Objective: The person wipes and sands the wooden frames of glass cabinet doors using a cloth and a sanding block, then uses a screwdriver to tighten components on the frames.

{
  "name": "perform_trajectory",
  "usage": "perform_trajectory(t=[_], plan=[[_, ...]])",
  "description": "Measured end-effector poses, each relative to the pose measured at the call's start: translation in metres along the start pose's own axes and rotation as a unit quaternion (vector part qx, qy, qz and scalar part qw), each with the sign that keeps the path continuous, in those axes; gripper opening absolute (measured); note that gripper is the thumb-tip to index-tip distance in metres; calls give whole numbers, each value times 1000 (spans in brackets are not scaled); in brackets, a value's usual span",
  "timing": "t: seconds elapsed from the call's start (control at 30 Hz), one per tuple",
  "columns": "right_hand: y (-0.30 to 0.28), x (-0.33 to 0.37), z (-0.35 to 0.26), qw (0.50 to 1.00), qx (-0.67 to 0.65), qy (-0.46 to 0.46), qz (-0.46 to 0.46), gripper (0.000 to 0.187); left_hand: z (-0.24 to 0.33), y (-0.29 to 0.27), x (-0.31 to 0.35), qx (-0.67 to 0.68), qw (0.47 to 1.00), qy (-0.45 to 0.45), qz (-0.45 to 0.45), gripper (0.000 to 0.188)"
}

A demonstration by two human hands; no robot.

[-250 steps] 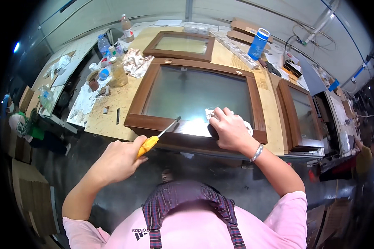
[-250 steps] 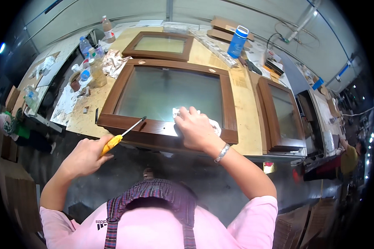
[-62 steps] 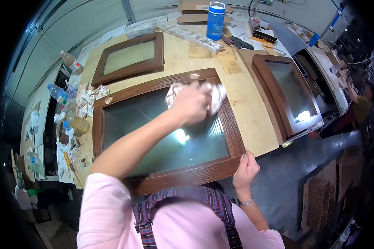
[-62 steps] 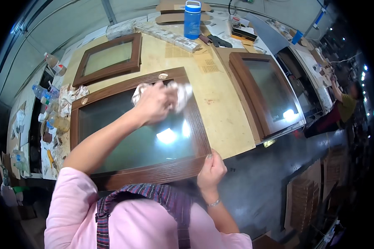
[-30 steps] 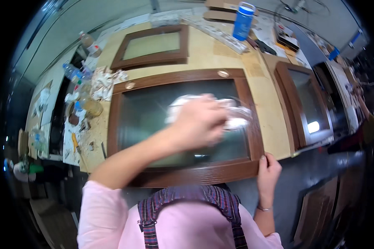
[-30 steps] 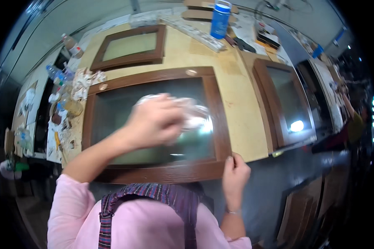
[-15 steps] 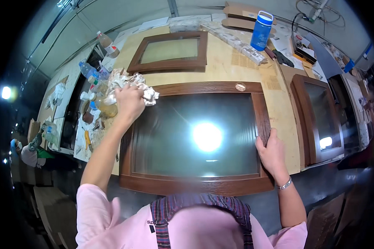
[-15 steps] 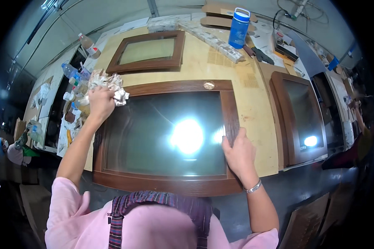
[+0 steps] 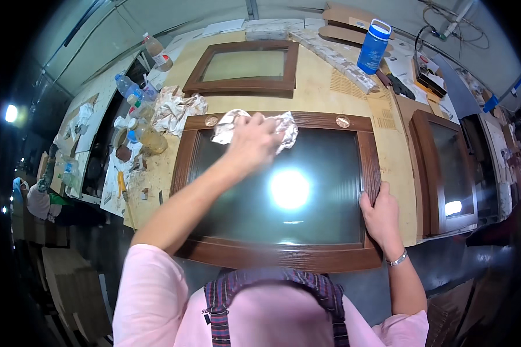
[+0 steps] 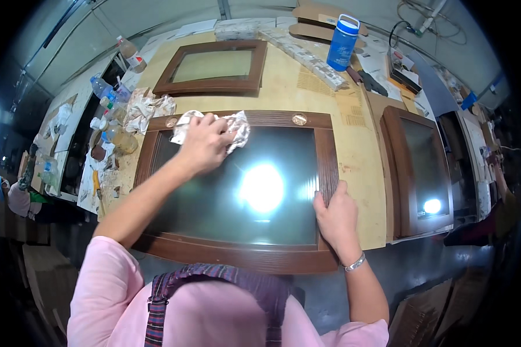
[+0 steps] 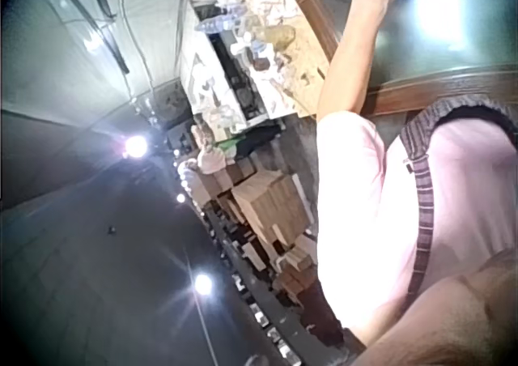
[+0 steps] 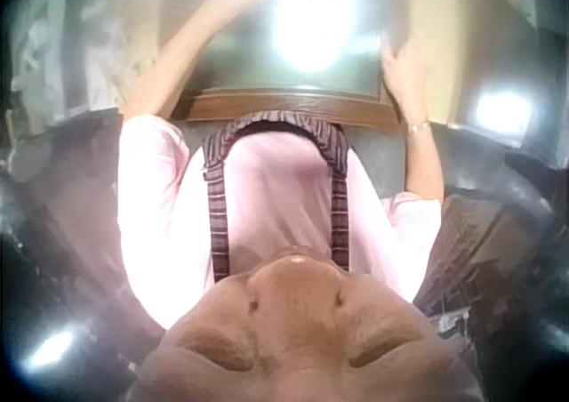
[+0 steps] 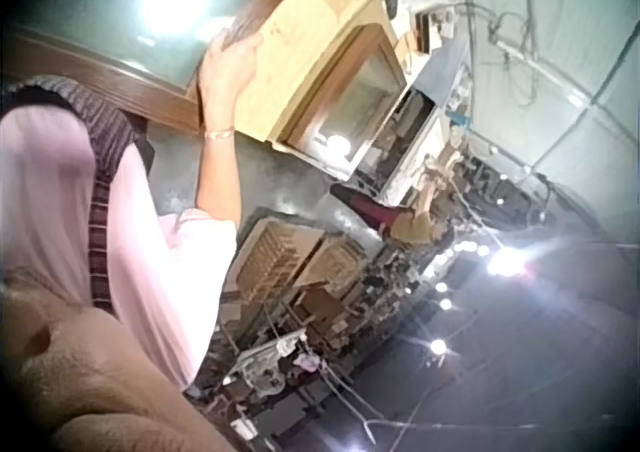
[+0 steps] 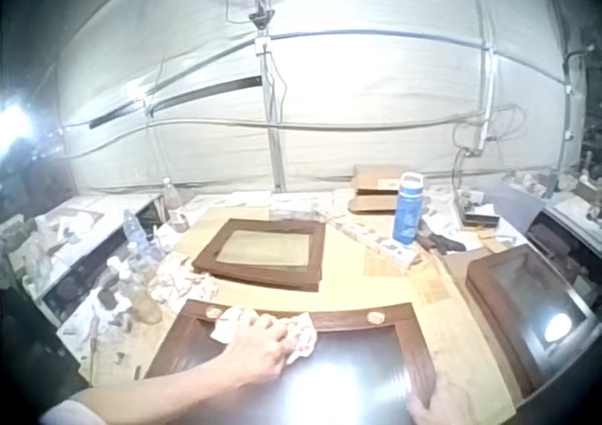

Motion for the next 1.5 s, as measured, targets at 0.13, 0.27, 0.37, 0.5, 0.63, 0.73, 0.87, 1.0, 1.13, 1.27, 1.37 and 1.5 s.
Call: perform_trajectory(t=[0.13, 0.27, 0.37, 0.5, 0.63, 0.73, 0.87, 1.0, 1.13, 1.27, 1.37, 1.5], plan=[[-4, 0, 7, 1000, 12, 11, 2, 42, -49, -13, 26, -1, 995, -65, -72, 17], [3, 0, 0, 1000, 8, -6, 2, 42, -1, -6, -3, -5, 1000, 26, 6, 15], [-3, 1, 2, 1000, 10, -11, 11, 42, -20, 2, 2, 32, 997, -26, -70, 18], [-2, 2, 3, 1000, 21, -4, 14, 43, -43, -2, 27, 21, 992, -87, -90, 18], [2, 0, -1, 999, 51, -9, 13, 43, 120, -9, -13, 153, 978, 142, -3, 23], [-2, 0, 7, 999, 45, 4, 16, 43, 152, -21, 5, 285, 934, 193, -91, 19], [-3, 0, 10, 999, 49, 17, 6, 43, 61, -15, 18, 139, 988, 33, -56, 23], [7, -3, 4, 999, 48, 10, 6, 43, 182, -30, -12, 259, 954, 148, -6, 23], [2, -2, 12, 1000, 27, 12, 6, 43, 143, -50, 71, 356, 921, 153, -44, 30], [-1, 1, 5, 999, 47, 10, 5, 44, -18, -106, 186, 86, 995, -30, -25, 13], [0, 2, 5, 999, 16, -16, 22, 42, -42, -117, 202, 43, 981, -187, -9, 9], [3, 0, 6, 1000, -5, -19, 7, 39, 82, -87, 136, 165, 986, 8, 6, 14]])
Point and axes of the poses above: each hand's wrist, its own x-axis away from the middle knuckle, its own y-axis out of the palm, z = x × y, the point moved 10 cm from there along -x, towards the middle knuckle, and after that the axes turned 8 degrees about y, right-handed, at the moved point
